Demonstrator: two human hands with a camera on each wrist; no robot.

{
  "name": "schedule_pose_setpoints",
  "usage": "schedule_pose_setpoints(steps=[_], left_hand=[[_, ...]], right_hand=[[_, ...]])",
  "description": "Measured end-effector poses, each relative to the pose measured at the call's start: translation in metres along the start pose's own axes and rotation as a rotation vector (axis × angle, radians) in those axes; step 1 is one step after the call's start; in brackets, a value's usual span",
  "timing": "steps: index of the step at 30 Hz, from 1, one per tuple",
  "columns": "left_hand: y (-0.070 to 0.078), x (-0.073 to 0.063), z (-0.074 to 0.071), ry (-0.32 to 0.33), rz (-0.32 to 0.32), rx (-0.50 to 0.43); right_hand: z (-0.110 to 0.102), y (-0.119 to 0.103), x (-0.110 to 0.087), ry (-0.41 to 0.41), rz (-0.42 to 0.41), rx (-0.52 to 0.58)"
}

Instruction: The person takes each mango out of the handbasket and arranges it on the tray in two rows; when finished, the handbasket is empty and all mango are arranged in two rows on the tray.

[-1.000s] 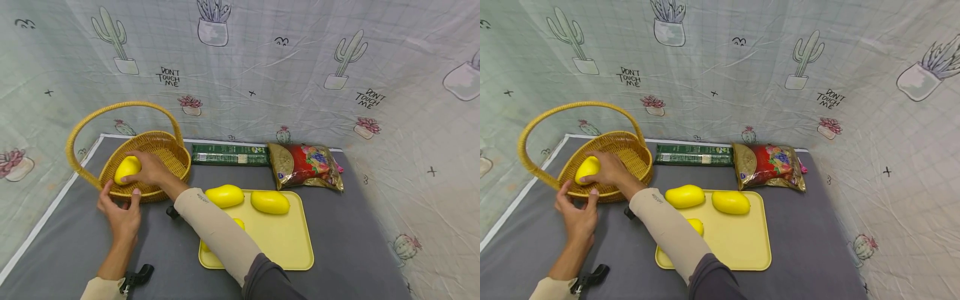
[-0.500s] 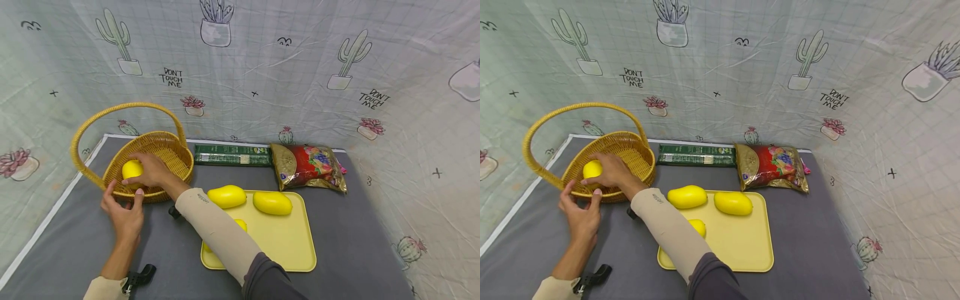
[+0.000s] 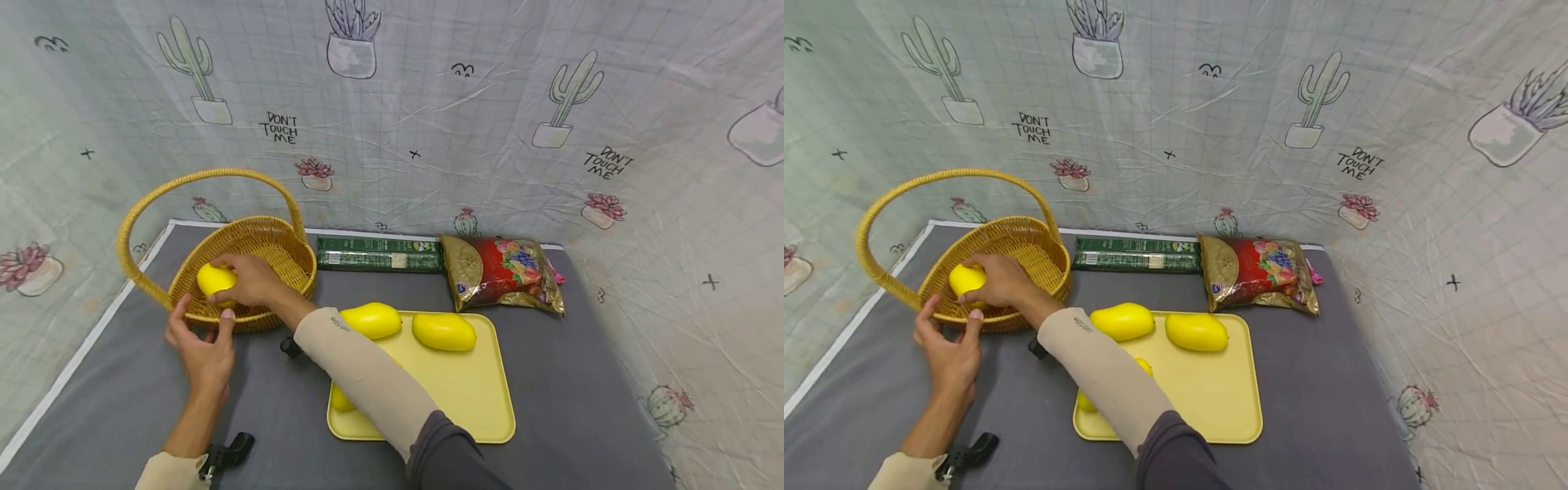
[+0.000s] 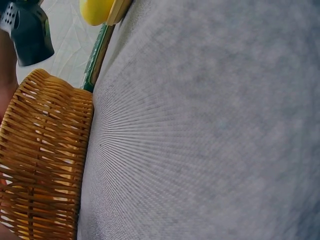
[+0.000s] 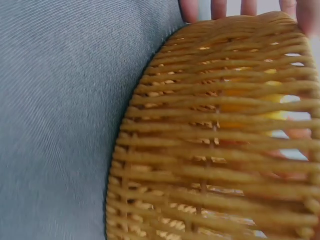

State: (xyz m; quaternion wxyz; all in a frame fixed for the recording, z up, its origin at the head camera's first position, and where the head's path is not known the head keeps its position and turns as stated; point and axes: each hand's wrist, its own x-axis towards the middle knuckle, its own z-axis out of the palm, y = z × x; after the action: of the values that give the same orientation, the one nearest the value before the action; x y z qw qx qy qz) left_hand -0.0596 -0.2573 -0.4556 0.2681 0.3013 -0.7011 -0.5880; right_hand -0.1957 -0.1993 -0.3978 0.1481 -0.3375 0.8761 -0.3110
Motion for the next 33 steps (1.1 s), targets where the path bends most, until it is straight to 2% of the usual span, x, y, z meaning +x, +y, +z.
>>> schedule_pose_setpoints(steps=[6, 15, 27, 33], left_hand=[[-0.001, 0.001, 0.0, 0.008, -0.004, -0.002], [0.001, 0.0, 0.001, 0.002, -0.016, 0.027], [0.002, 0.001, 0.004, 0.012, -0.005, 0.026], [0.001, 0.001, 0.004, 0.023, 0.001, 0.024]], right_hand=[[-0.014, 0.005, -0.013, 0.022, -0.055, 0.028], [-0.038, 0.011, -0.04, 0.085, -0.103, 0.171], [-0.071, 0.013, -0.082, 0.156, -0.156, 0.219], [-0.083, 0.015, -0.104, 0.167, -0.19, 0.279]])
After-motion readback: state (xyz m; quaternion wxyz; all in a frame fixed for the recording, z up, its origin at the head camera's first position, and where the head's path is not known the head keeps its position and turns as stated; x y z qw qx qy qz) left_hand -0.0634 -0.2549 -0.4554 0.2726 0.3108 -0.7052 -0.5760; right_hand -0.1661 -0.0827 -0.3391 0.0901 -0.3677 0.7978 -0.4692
